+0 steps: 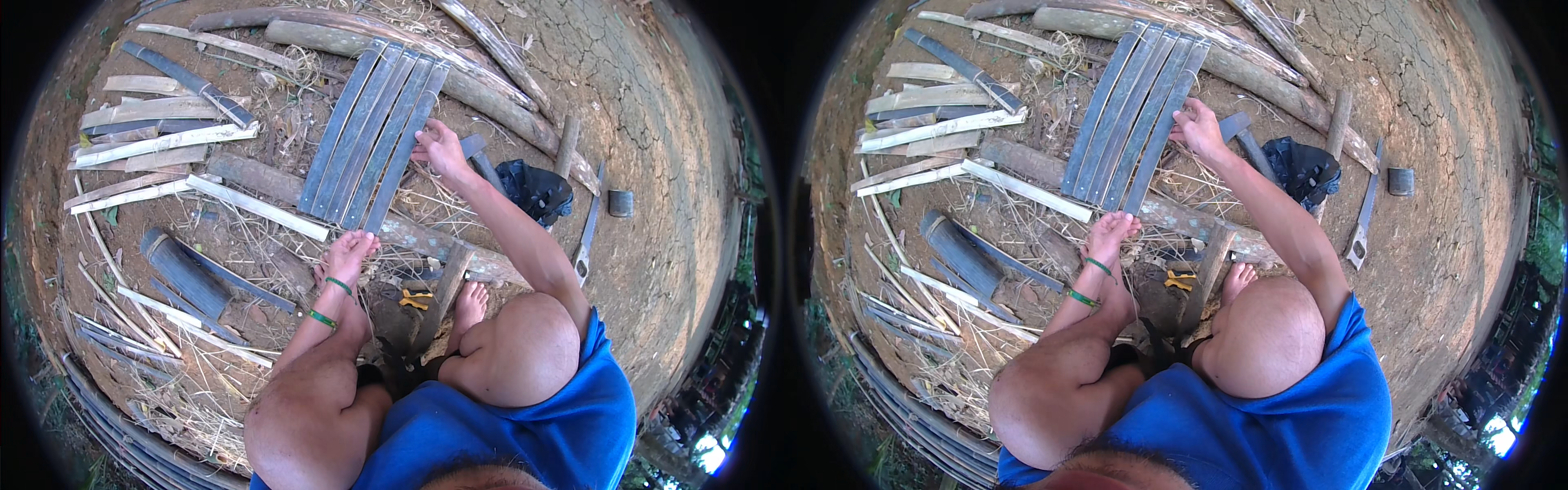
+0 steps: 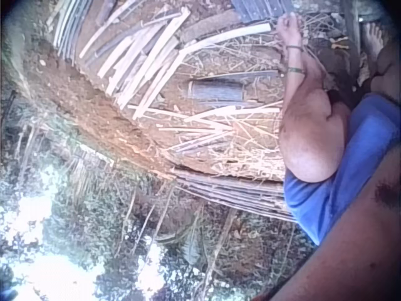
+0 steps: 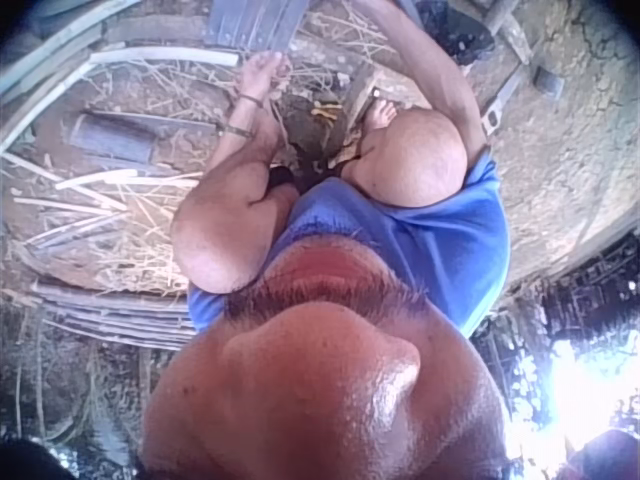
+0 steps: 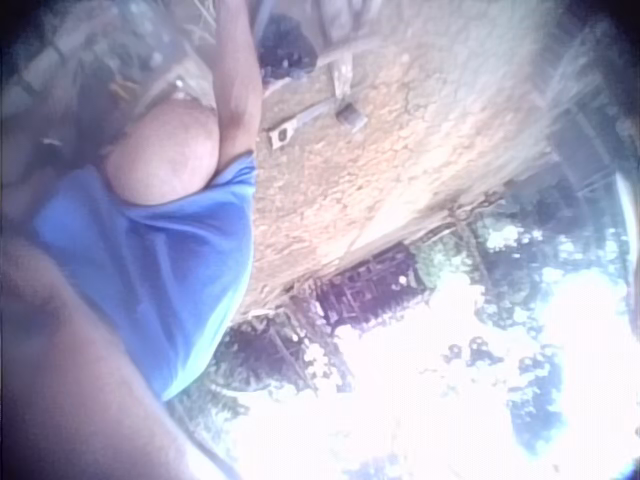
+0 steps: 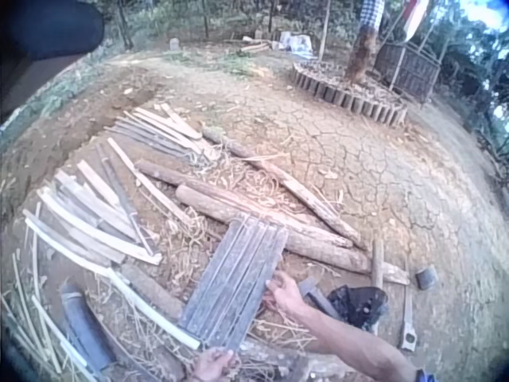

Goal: The person sits on the ground and assembles a wooden frame using planks and nails. They use a hammer to drive nails into the wood and a saw to cut a piece of wood to size.

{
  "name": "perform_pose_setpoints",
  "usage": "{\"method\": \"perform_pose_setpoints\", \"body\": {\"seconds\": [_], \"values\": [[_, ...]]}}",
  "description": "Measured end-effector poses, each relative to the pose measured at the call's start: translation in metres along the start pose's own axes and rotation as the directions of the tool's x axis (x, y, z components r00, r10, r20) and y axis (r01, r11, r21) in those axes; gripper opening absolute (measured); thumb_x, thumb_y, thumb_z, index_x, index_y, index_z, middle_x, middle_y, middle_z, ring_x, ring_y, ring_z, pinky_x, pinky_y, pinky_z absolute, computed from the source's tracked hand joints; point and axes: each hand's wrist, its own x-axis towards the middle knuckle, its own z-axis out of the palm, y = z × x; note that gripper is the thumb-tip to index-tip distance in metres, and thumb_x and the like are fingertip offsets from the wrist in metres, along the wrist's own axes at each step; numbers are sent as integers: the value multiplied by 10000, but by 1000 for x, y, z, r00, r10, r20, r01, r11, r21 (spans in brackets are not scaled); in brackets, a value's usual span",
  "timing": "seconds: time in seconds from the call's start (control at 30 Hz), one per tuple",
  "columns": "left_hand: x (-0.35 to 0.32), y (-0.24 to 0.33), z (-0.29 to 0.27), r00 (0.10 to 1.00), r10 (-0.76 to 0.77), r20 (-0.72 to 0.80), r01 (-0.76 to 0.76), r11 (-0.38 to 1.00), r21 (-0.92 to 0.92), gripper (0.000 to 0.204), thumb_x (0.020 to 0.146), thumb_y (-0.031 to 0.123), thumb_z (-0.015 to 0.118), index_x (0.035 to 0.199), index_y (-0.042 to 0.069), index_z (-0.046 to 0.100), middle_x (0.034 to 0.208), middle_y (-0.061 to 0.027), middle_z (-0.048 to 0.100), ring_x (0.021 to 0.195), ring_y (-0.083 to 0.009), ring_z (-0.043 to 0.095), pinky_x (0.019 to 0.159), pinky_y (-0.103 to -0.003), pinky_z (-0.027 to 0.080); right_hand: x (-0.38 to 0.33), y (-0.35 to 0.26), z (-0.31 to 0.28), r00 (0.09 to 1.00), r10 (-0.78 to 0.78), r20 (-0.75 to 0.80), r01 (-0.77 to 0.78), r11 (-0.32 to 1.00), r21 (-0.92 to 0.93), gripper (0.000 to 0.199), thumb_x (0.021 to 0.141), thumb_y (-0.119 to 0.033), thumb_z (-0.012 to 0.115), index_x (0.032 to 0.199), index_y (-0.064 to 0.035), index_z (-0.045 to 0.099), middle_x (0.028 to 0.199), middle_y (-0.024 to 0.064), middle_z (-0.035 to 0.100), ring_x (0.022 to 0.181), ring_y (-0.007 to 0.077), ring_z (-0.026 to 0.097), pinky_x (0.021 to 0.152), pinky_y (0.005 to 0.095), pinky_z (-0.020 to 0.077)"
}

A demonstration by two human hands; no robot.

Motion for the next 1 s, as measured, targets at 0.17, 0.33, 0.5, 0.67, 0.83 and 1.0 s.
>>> {"method": "perform_pose_setpoints", "body": {"seconds": [0.17,0.33,0.5,0.67,0.83,1.0], "values": [[1,-3,-2,1000,15,12,-14,1000,-7,166,992,154,693,1076,19,644,1024,-133,748,926,-192,739,825,-293,590,2,6,-1,1000,28,-7,-28,999,39,534,1029,-82,571,1490,77,354,1099,220,695,891,246,718,763,360,640],[0,-3,-3,1000,16,22,-16,1000,-8,191,997,180,690,1084,17,643,1028,-135,747,923,-192,739,830,-290,588,1,5,1,999,34,-19,-34,999,21,525,1025,-88,582,1476,77,371,1108,221,695,866,239,717,745,355,637],[2,0,0,1000,-28,10,28,1000,8,232,992,213,703,1086,8,643,1013,-132,746,912,-193,738,825,-286,586,2,6,2,998,45,-39,-44,999,15,503,1021,-83,584,1458,73,391,1113,224,694,857,234,718,727,358,637],[1,3,3,1000,-24,1,24,1000,17,235,988,218,710,1072,7,650,990,-129,747,897,-194,738,808,-288,588,-1,-1,3,997,65,-49,-65,998,-3,500,1016,-79,586,1452,76,398,1117,235,689,851,243,721,722,354,642],[2,2,3,999,-31,-21,31,1000,7,232,980,209,719,1068,6,651,983,-129,746,887,-195,738,798,-293,591,0,-4,3,998,59,-35,-61,997,-48,478,1020,-75,580,1437,85,408,1121,218,673,925,265,720,797,361,648],[-1,5,5,999,-40,-21,40,999,18,235,977,205,724,1067,3,644,987,-125,746,888,-187,737,803,-285,588,2,-1,0,999,43,-25,-43,998,-34,479,1014,-77,589,1427,83,408,1108,227,691,851,241,724,730,345,645]]}}
